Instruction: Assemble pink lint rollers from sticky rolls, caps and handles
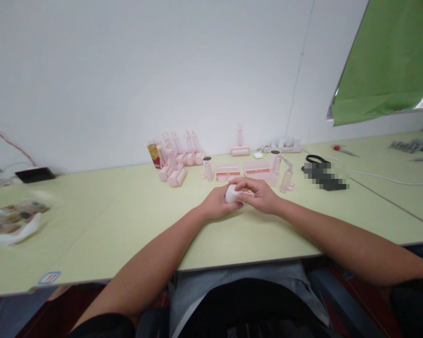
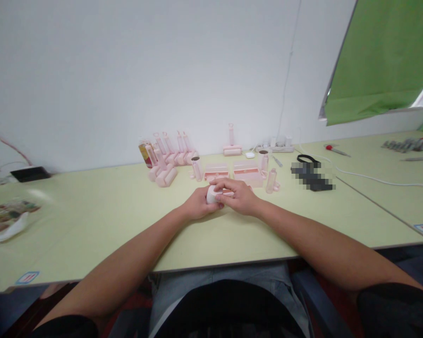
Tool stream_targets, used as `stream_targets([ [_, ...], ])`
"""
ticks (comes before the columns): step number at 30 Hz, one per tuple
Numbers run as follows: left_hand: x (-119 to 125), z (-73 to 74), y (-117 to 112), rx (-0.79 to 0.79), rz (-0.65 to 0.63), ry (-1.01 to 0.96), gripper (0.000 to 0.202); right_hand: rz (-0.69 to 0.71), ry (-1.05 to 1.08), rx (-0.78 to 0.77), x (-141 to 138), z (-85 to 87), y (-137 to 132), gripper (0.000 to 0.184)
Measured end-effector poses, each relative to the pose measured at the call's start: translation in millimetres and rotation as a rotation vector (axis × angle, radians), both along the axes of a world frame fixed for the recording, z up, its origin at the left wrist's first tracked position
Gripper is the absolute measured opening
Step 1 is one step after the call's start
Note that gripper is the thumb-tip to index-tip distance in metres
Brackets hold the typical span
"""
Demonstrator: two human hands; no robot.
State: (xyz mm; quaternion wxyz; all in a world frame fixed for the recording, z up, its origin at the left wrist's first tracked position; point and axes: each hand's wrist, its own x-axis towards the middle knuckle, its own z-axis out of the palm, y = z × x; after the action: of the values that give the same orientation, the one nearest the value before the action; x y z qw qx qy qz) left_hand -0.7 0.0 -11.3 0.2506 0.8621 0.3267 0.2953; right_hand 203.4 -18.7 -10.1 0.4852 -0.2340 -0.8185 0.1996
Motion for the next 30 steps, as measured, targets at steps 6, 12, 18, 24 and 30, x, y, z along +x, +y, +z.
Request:
stream_targets([
  [6,-0.3,-1.0,0.9,-0.002,-0.012,-0.008,0.045,0.000,-0.005,0.023,0.0,2.6,-3.0,0.016],
  [12,-0.9,0.8,0.3,-0.002,0.007,-0.007,0.043,-0.063,0.056,0.057,-0.4,3.3,-4.9,0.023],
  [18,-1.6,3.8,-0.9,0.001,0.025,0.007,0.043,-0.132,0.231,0.044,-3.9,0.6,-4.0,0.064],
  [24,-1.9,2.6,0.0,-0.003,0.008,-0.009,0.044,-0.160,0.207,0.068,-4.2,3.0,-7.5,0.091],
  [30,-3.4,-4.1,5.1,0.033,0.009,-0.047,0.045,0.038,-0.229,0.136,0.3,7.7,-7.3,0.084],
])
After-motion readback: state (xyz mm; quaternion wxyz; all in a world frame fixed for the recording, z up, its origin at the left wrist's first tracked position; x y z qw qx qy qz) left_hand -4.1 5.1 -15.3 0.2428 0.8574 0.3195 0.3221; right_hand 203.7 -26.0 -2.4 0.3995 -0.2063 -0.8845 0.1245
